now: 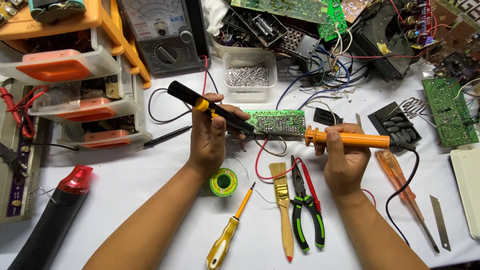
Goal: Desoldering components from a printed circuit board using a soldering iron and a desoldering pump on a workbench.
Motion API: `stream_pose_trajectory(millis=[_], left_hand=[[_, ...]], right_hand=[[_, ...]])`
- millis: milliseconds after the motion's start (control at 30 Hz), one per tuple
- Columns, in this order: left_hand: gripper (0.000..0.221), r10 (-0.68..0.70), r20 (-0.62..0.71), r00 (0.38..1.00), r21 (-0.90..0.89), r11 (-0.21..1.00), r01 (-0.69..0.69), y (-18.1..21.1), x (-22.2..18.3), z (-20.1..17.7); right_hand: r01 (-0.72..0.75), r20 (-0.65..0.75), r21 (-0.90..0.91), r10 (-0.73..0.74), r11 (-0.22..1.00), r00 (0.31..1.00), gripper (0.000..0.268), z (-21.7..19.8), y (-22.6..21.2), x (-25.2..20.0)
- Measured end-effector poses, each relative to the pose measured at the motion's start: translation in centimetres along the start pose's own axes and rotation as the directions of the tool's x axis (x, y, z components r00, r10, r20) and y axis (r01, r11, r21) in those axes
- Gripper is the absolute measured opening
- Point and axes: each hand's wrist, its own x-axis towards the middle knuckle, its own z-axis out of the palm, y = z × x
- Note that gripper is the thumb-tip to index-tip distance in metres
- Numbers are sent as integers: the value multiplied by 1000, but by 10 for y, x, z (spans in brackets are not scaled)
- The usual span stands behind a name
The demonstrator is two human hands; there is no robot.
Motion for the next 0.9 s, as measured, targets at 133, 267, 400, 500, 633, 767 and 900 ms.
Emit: stream_pose_trajectory(millis=[133,267,400,500,633,767,900], left_hand=[[33,5,1,1000,22,1000,-5,1,0,0],[33,4,-4,1000,17,1000,-4,1,0,0],[33,-2,2,1000,5,1000,2,1,0,0],[33,1,4,1000,-3,1000,-1,1,0,0],[33,8,8,1000,-17,1000,-7,1,-1,0],[35,42,15,999,-35,999,-42,1,2,1],[36,59,31,998,-32,998,-58,-1,3,2]], right_hand=[[-18,-7,10,18,1000,1000,16,0,1,-1],[-16,-24,16,17,1000,1000,15,0,4,-1],[-20,-32,13,21,1000,999,15,1,4,-2],[-19,-40,17,20,1000,999,15,2,3,-2],[-24,-41,13,25,1000,999,15,2,3,-2],[-12,-35,22,12,1000,999,14,1,1,-1],[1,-24,24,-1,1000,1000,14,1,2,0]])
